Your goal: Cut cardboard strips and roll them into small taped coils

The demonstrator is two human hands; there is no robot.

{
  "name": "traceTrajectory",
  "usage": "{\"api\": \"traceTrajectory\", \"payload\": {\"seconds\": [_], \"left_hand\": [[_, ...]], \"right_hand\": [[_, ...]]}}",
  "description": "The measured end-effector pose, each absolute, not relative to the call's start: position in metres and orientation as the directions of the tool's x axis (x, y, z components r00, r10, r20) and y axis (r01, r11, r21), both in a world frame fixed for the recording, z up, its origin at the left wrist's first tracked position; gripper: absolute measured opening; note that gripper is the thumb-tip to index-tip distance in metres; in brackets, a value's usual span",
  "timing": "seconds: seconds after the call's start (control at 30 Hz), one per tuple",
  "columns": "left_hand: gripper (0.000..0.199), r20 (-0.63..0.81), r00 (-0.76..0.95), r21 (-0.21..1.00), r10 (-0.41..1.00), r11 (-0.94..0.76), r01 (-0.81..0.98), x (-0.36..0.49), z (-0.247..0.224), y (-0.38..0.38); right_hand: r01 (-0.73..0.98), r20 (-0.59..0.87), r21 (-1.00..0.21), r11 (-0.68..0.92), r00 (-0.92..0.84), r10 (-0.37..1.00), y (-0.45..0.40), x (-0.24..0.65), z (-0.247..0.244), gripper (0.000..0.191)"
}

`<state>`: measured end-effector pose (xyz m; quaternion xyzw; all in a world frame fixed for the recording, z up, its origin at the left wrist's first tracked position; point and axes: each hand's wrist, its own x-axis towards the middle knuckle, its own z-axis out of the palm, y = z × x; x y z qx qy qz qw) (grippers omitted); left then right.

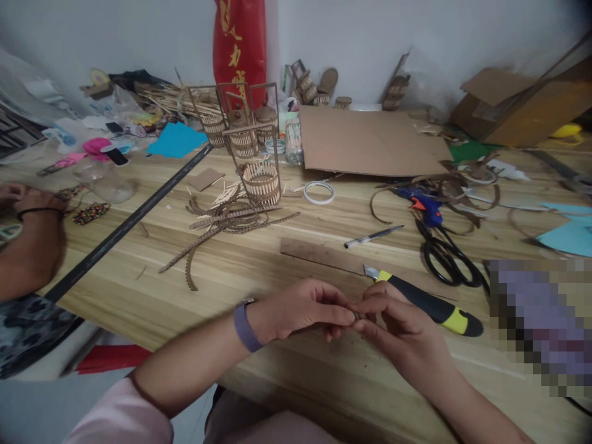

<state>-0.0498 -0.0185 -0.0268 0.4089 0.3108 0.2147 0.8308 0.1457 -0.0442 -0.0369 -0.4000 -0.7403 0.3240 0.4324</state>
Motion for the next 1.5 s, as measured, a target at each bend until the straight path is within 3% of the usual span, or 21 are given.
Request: {"api": "traceTrajectory", "payload": {"seconds": [0.2, 0.47, 0.77, 0.9, 1.1, 1.33, 1.5], "left_hand": [[0.024, -0.403, 0.665, 0.817, 0.629, 0.575, -0.049, -0.049, -0.025, -0.02], [0.018, -0.422, 0.606, 0.882, 0.675, 0.46, 0.103, -0.049, -0.031, -0.02], [0.039, -0.292, 0.733, 0.883, 0.614, 0.467, -0.039, -0.051, -0.027, -0.018], [0.049, -0.307, 0.726, 0.863, 0.615, 0.502, -0.06, -0.05, -0.026, -0.019], [0.048, -0.328, 0.713, 0.878, 0.62, 0.478, -0.011, -0.052, -0.024, -0.017], [0.028, -0.363, 0.618, 0.932, 0.698, 0.275, 0.236, -0.054, -0.029, -0.019], [0.033, -0.343, 0.683, 0.936, 0.645, 0.291, 0.196, -0.057, -0.022, -0.016]], "right_hand": [[0.413, 0.438, -0.713, 0.566, -0.368, 0.82, -0.043, 0.147, -0.03, 0.006], [0.512, 0.404, -0.556, 0.654, -0.521, 0.752, -0.04, 0.154, -0.026, 0.017], [0.408, 0.331, -0.771, 0.489, -0.4, 0.855, -0.041, 0.152, -0.022, 0.007], [0.329, 0.347, -0.826, 0.458, -0.344, 0.873, -0.043, 0.146, -0.029, 0.012], [0.36, 0.403, -0.78, 0.512, -0.337, 0.851, -0.042, 0.144, -0.035, 0.011], [0.522, 0.504, -0.495, 0.694, -0.478, 0.719, -0.043, 0.149, -0.034, 0.016], [0.479, 0.423, -0.618, 0.623, -0.465, 0.778, -0.042, 0.15, -0.025, 0.011]]}}
